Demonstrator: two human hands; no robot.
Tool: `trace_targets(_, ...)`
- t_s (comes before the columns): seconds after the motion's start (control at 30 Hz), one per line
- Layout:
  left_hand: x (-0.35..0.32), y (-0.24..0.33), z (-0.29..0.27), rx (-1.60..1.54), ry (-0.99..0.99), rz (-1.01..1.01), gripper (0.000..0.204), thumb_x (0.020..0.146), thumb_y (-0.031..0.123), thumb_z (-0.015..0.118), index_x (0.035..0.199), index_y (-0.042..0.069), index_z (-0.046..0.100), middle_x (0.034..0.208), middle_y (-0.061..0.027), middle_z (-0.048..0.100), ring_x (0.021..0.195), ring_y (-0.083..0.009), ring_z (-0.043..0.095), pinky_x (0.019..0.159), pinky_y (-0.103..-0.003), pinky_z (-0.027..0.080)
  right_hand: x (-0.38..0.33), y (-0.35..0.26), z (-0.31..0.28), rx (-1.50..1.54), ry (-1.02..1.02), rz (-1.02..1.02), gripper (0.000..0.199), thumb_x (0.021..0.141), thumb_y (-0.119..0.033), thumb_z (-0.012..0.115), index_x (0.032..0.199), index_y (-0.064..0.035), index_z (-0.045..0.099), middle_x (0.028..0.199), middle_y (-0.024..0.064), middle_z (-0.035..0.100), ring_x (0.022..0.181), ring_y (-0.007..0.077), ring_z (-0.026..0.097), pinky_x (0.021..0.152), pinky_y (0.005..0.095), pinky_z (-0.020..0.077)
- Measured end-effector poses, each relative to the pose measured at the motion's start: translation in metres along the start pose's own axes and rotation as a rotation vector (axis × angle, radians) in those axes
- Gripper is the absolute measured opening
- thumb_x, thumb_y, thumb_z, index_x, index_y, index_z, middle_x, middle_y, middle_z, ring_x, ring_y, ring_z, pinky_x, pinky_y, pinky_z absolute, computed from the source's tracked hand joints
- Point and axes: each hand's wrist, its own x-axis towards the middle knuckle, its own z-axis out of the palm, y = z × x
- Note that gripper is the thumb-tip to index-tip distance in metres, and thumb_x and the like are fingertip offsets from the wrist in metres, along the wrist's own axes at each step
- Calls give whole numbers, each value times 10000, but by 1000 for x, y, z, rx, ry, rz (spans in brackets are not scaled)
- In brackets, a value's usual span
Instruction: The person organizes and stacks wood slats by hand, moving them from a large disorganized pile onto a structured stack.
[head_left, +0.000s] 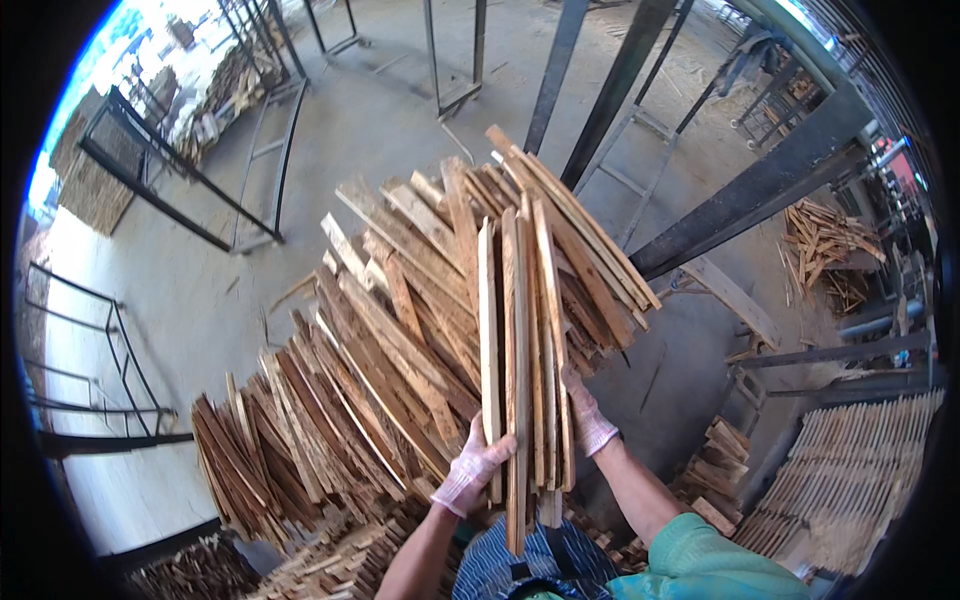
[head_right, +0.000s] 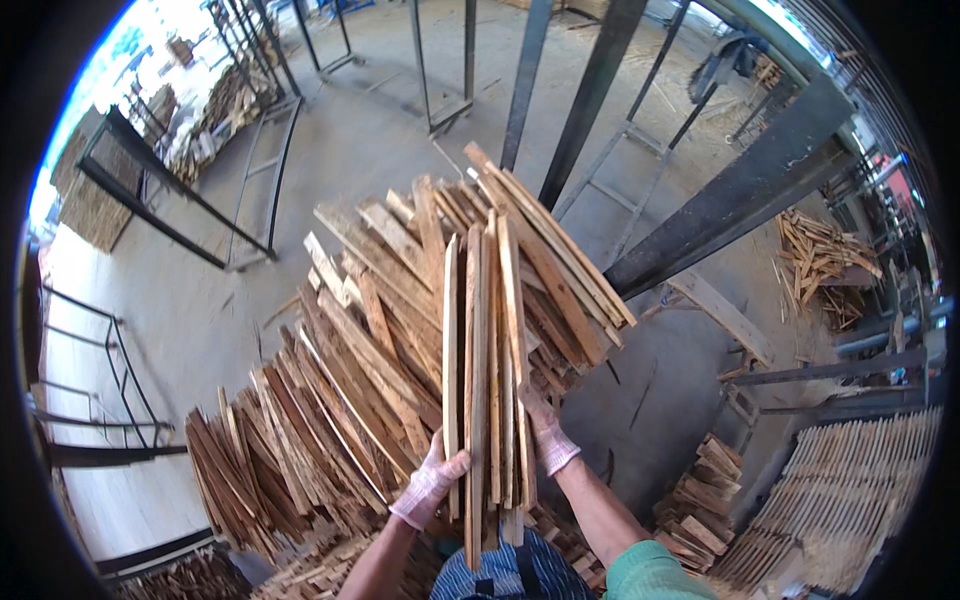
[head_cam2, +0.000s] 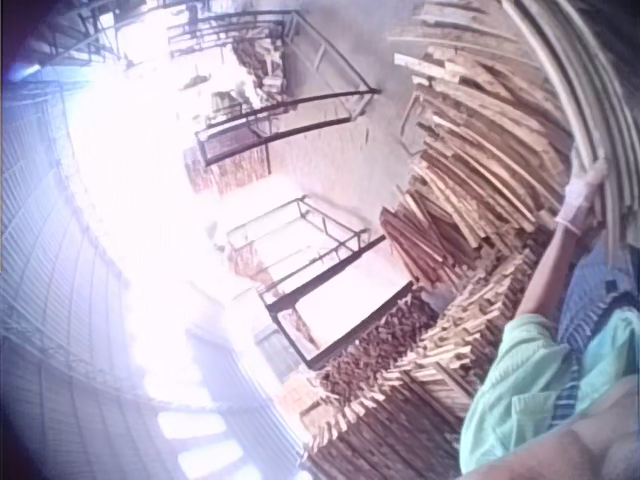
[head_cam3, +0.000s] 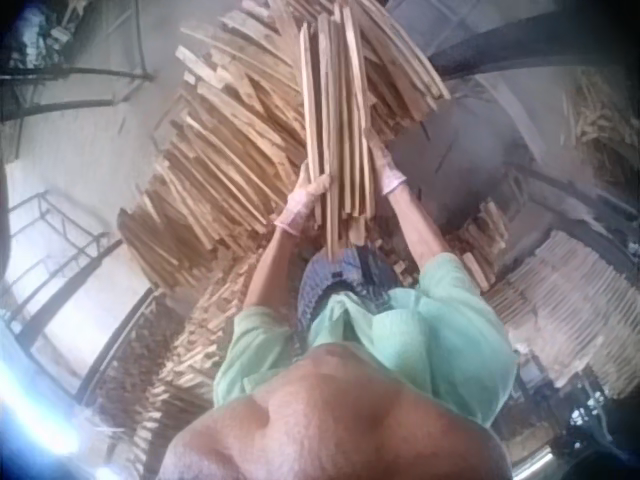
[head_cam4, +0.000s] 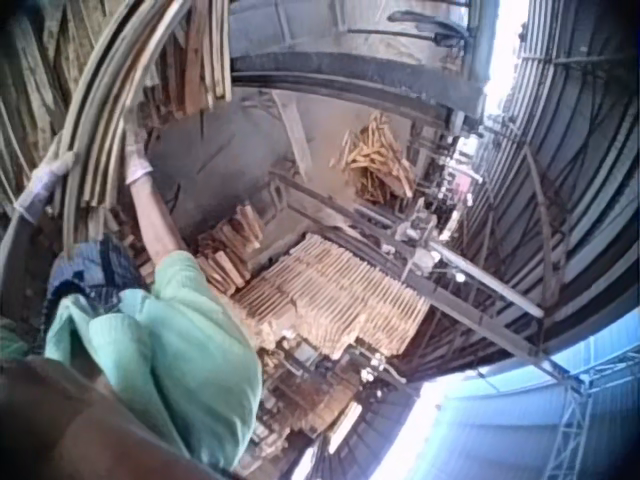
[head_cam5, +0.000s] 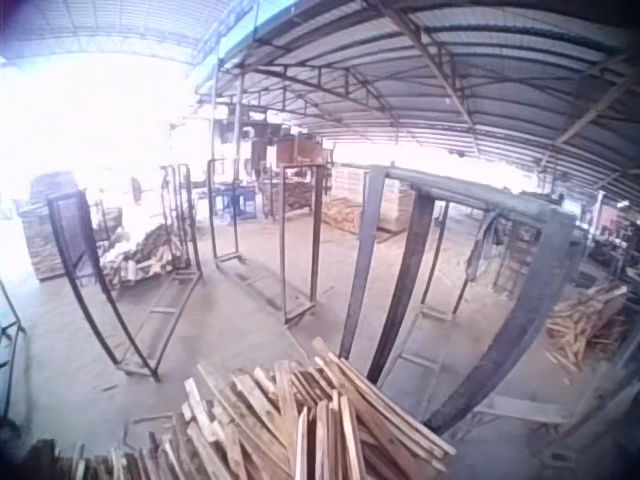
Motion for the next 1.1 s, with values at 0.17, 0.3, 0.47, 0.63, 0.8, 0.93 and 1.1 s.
trace_targets(0.17, -34, 2, 5, 85, 39, 165, 1070, 823, 421, 843, 1569, 34, 181, 1348, -157, 533, 1235, -253, 516, 1056, -373, 447, -26, 8, 4, -12, 67, 80, 803, 882, -681, 657, 1411, -89, 542, 1177, 67, 653, 1010, 175, 645, 851, 345, 563)
trace_targets(0.3, -81, -3, -2, 128, 169, 288, 1088, 800, 361, 834, 1575, 24, 148, 1348, -174, 497, 1245, -257, 494, 1073, -365, 414, -66, -11, 56, -93, -67, 25, 877, 897, -694, 620, 1455, -34, 468, 1334, 97, 579, 1166, 217, 590, 1006, 374, 508)
trace_targets(0.47, -171, 25, 0, 57, 449, 502, 1144, 798, 315, 868, 1608, 42, 107, 1362, -196, 536, 1211, -236, 537, 1043, -349, 453, -84, -24, 143, -171, -402, -159, 691, 977, -585, 577, 1375, -24, 518, 1296, 119, 604, 1124, 238, 616, 966, 356, 563)
trace_targets(0.63, -279, 14, 3, -180, 745, 921, 1254, 726, 405, 921, 1612, 67, 100, 1501, -183, 392, 1408, -267, 348, 1184, -396, 301, -123, -12, 257, -344, -893, 29, 785, 930, -628, 623, 1423, -30, 504, 1351, 144, 579, 1189, 268, 590, 954, 367, 558)
trace_targets(0.8, -428, 21, 2, -237, 1242, 1045, 1217, 725, 393, 912, 1590, 91, 112, 1434, -166, 443, 1280, -261, 472, 1053, -377, 462, -249, 47, 368, -605, -1236, 165, 970, 881, -730, 584, 1504, -4, 425, 1432, 208, 538, 1278, 318, 555, 1071, 406, 486)
trace_targets(0.93, -497, -50, 7, -465, 1492, 1084, 1175, 823, 94, 841, 1610, 118, -30, 1307, -145, 567, 1105, -207, 598, 945, -308, 553, -356, 106, 414, -612, -1568, 527, 883, 916, -645, 609, 1487, 7, 441, 1405, 204, 563, 1232, 291, 595, 1070, 399, 488)
trace_targets(1.1, -588, -132, 20, -520, 1844, 933, 1452, 658, 714, 831, 1589, -2, -23, 1400, -287, 505, 1309, -341, 517, 1127, -412, 441, -462, 196, 449, -803, -1785, 715, 828, 907, -572, 671, 1479, -11, 458, 1373, 183, 576, 1234, 266, 579, 1072, 392, 474)
